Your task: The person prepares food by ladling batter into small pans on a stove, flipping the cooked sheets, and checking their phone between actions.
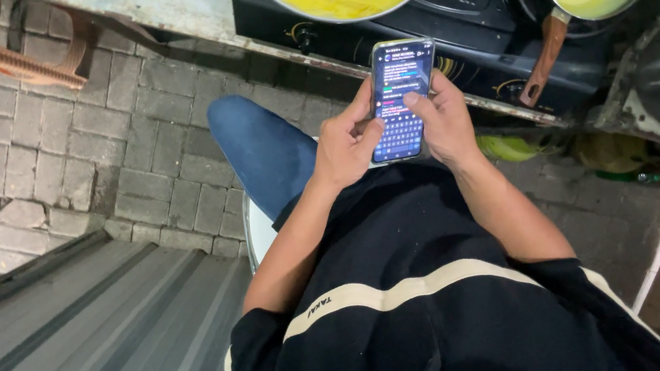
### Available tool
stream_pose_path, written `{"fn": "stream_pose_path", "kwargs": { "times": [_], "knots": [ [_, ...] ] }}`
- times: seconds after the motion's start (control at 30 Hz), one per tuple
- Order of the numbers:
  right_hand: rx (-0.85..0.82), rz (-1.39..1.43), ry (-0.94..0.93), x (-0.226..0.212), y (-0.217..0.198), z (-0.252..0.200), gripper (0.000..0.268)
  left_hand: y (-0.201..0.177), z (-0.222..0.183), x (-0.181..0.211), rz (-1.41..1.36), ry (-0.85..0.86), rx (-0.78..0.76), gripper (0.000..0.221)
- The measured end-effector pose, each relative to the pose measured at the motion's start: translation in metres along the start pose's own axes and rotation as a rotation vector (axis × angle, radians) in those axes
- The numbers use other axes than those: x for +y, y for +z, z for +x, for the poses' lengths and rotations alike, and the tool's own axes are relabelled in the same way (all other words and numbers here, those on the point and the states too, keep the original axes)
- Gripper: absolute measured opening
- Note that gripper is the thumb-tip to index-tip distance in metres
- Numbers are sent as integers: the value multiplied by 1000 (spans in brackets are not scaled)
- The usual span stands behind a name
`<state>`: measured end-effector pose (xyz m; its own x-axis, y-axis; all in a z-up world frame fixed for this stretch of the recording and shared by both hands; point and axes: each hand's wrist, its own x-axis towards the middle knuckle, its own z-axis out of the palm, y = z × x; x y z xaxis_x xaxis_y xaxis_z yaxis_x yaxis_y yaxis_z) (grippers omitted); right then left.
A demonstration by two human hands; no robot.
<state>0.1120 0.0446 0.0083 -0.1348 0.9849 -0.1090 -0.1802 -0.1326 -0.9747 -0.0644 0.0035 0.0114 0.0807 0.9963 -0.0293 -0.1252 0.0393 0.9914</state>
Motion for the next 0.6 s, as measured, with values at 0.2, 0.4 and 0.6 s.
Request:
{"fn": "stream_pose_path", "kwargs": {
  "times": [0.2, 0.4, 0.6],
  "knots": [
    [122, -107, -17, -10, 0, -14, 17, 10, -1, 1, 26, 53, -73, 57],
    [236, -99, -19, -3, -15, -34, 17, 19, 2, -4, 26, 63, -164, 57],
    [362, -115, -48, -10, -17, -57, 15, 30, 0, -16, 28, 52, -286, 57]
  ]
}}
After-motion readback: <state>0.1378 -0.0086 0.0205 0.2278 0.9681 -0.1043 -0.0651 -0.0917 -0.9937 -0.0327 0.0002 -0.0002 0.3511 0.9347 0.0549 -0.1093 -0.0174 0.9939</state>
